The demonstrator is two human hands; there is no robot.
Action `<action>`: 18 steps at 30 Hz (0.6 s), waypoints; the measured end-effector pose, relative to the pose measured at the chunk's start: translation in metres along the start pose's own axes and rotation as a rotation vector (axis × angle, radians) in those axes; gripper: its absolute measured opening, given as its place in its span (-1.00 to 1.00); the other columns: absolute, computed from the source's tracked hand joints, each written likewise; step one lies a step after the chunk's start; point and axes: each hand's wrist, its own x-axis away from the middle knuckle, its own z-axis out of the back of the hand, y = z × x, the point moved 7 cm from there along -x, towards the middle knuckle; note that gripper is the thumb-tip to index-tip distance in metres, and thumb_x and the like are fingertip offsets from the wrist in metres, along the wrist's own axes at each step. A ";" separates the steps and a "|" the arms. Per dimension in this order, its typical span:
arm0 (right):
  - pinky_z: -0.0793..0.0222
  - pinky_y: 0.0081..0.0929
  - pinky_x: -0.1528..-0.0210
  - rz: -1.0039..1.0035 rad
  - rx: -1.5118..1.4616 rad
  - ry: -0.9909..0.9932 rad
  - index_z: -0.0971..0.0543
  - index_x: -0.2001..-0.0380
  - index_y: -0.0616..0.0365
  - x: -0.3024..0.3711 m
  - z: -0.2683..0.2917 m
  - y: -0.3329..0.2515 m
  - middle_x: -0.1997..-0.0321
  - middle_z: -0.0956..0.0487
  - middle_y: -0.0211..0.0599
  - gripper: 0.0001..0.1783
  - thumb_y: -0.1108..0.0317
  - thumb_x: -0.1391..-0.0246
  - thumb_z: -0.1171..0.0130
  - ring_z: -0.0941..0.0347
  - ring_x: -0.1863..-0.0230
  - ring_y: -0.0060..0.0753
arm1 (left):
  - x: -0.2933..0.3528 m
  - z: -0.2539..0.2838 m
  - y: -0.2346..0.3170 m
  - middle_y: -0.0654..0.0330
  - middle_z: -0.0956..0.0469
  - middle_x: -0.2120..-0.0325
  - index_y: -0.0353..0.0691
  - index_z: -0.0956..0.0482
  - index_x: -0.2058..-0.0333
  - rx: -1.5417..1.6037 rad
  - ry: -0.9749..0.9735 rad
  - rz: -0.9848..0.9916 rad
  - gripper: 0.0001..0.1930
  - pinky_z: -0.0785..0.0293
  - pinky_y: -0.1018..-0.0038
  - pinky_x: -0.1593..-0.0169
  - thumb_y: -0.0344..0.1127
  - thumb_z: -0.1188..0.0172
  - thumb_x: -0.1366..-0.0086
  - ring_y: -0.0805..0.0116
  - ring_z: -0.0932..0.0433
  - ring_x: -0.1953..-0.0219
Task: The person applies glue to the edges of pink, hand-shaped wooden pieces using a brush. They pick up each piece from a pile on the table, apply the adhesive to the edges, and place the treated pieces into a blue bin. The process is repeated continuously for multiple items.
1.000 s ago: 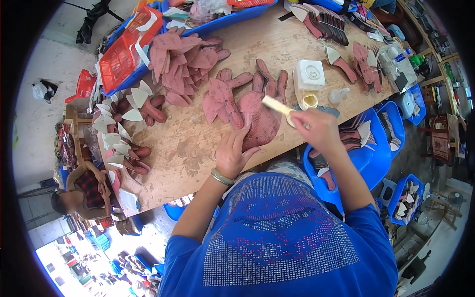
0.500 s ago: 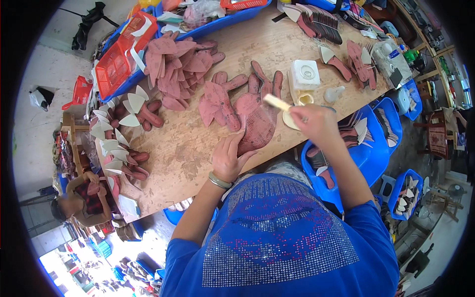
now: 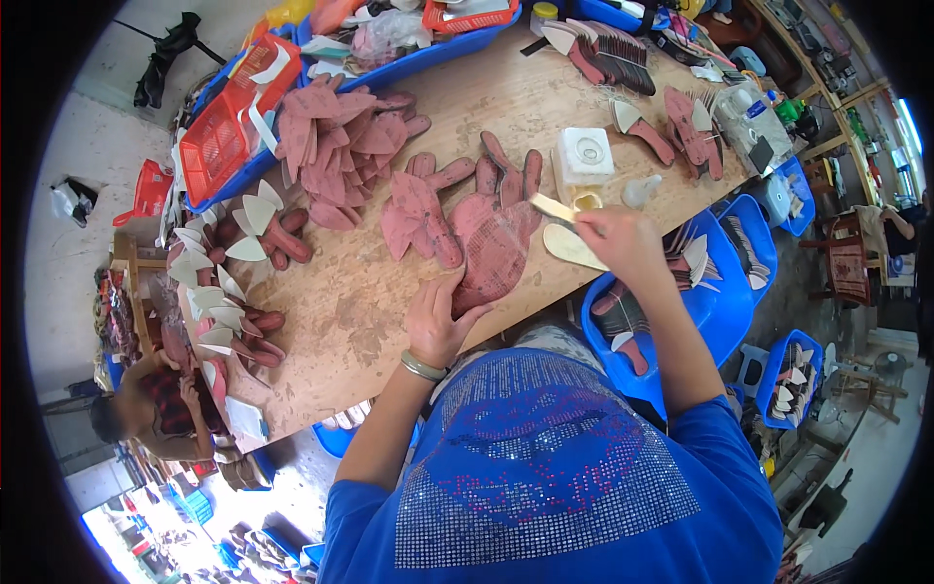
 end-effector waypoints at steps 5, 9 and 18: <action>-0.49 -0.28 0.33 -0.116 -0.204 0.140 -0.70 0.34 0.02 0.017 0.031 0.013 0.36 -0.65 -0.23 -0.82 0.20 -0.04 -0.25 -0.59 0.37 -0.12 | -0.004 -0.003 0.003 0.05 -0.56 0.24 -0.30 -0.50 0.04 0.055 -0.002 -0.033 -0.32 -0.51 0.29 0.15 -0.16 -0.54 0.17 0.07 -0.55 0.22; -0.50 -0.28 0.28 0.099 -0.186 0.117 -0.69 0.31 0.07 0.022 0.031 -0.001 0.36 -0.65 -0.18 -0.83 0.28 -0.03 -0.26 -0.59 0.34 -0.12 | -0.008 -0.018 0.007 0.02 -0.56 0.21 -0.31 -0.49 0.02 0.086 -0.020 -0.082 -0.29 -0.50 0.27 0.10 -0.18 -0.57 0.18 0.03 -0.54 0.19; -0.50 -0.31 0.34 -0.142 -0.136 0.402 -0.71 0.37 -0.03 0.076 0.101 0.037 0.43 -0.66 -0.30 -0.81 0.16 -0.01 -0.23 -0.59 0.41 -0.19 | -0.037 -0.050 0.036 -0.03 -0.51 0.16 -0.35 -0.44 -0.01 0.374 -0.062 -0.118 -0.26 -0.44 0.24 0.02 -0.36 -0.58 0.21 -0.01 -0.50 0.11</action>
